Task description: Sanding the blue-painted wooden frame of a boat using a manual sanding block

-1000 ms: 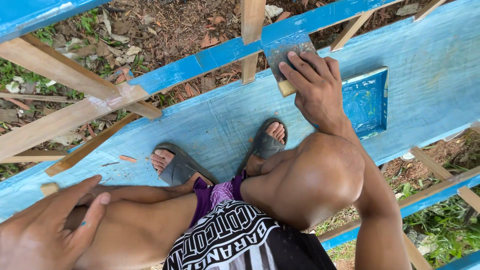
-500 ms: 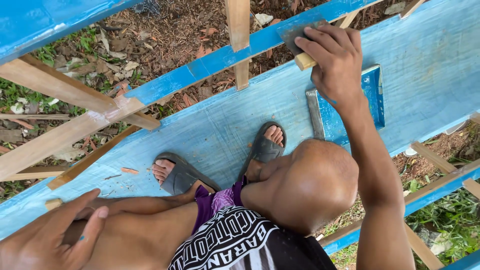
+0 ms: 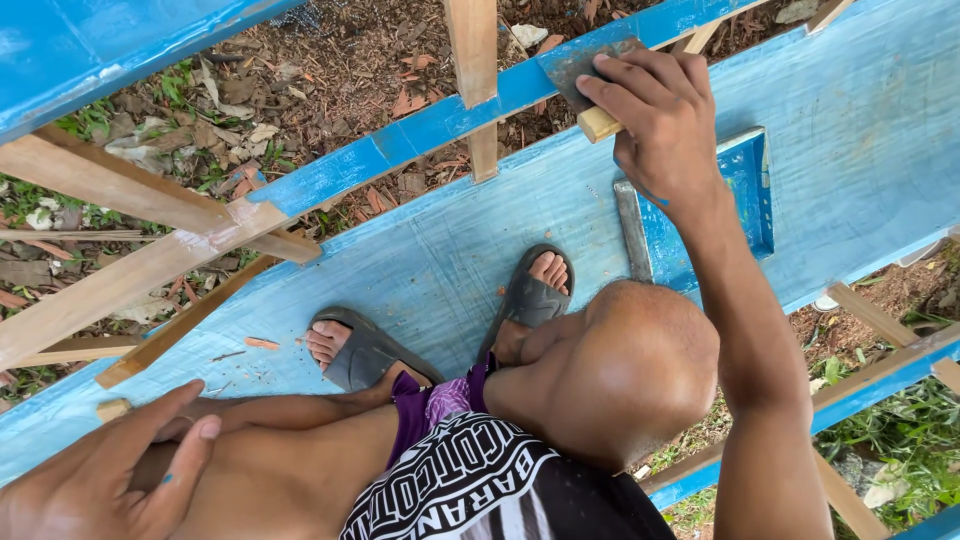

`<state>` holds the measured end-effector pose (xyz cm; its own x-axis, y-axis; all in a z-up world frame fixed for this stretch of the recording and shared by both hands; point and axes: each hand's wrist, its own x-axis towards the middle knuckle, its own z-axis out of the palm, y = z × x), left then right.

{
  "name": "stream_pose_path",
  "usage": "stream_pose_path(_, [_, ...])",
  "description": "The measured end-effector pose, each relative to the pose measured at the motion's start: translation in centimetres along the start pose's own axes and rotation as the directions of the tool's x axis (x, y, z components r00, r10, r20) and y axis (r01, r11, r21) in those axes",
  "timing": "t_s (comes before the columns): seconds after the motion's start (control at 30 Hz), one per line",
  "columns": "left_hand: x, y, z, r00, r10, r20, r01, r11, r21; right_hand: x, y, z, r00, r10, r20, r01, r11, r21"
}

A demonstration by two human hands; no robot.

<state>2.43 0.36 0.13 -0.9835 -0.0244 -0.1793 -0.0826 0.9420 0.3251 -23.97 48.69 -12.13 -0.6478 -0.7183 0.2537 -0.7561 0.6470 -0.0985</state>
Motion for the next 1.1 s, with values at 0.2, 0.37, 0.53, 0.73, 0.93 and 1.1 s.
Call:
stream_pose_path(0.2, [0.9, 0.6, -0.4, 0.999, -0.001, 0.033, 0.002, 0.999, -0.038, -0.6, -0.4, -0.3, 1.0, 0.021, 0.013, -0.022, 0.999, 0.029])
stream_pose_path(0.37, [1.2, 0.7, -0.4, 0.998, -0.019, 0.062, 0.021, 0.999, -0.029, -0.9, -0.6, -0.7, 0.998, 0.028, 0.05, -0.029, 0.999, 0.02])
stream_pose_path(0.53, [1.1, 0.7, -0.2, 0.993, -0.072, 0.096, 0.076, 0.996, -0.036, -1.4, -0.8, -0.9, 0.998, 0.032, 0.057, -0.034, 0.999, 0.032])
stream_pose_path(0.73, [0.5, 0.2, -0.1, 0.996, -0.046, 0.082, 0.05, 0.998, -0.039, -2.5, -1.1, -1.5, 0.994, 0.057, 0.09, -0.059, 0.998, 0.019])
stream_pose_path(0.93, [-0.1, 0.2, -0.3, 0.994, -0.075, 0.084, 0.076, 0.997, -0.007, -1.3, -2.0, -1.9, 0.995, 0.039, 0.097, -0.041, 0.999, 0.018])
stream_pose_path(1.1, [0.0, 0.3, -0.7, 0.993, -0.025, 0.113, 0.026, 1.0, -0.006, 0.3, -1.2, -0.4, 1.0, -0.005, 0.017, 0.005, 1.0, 0.022])
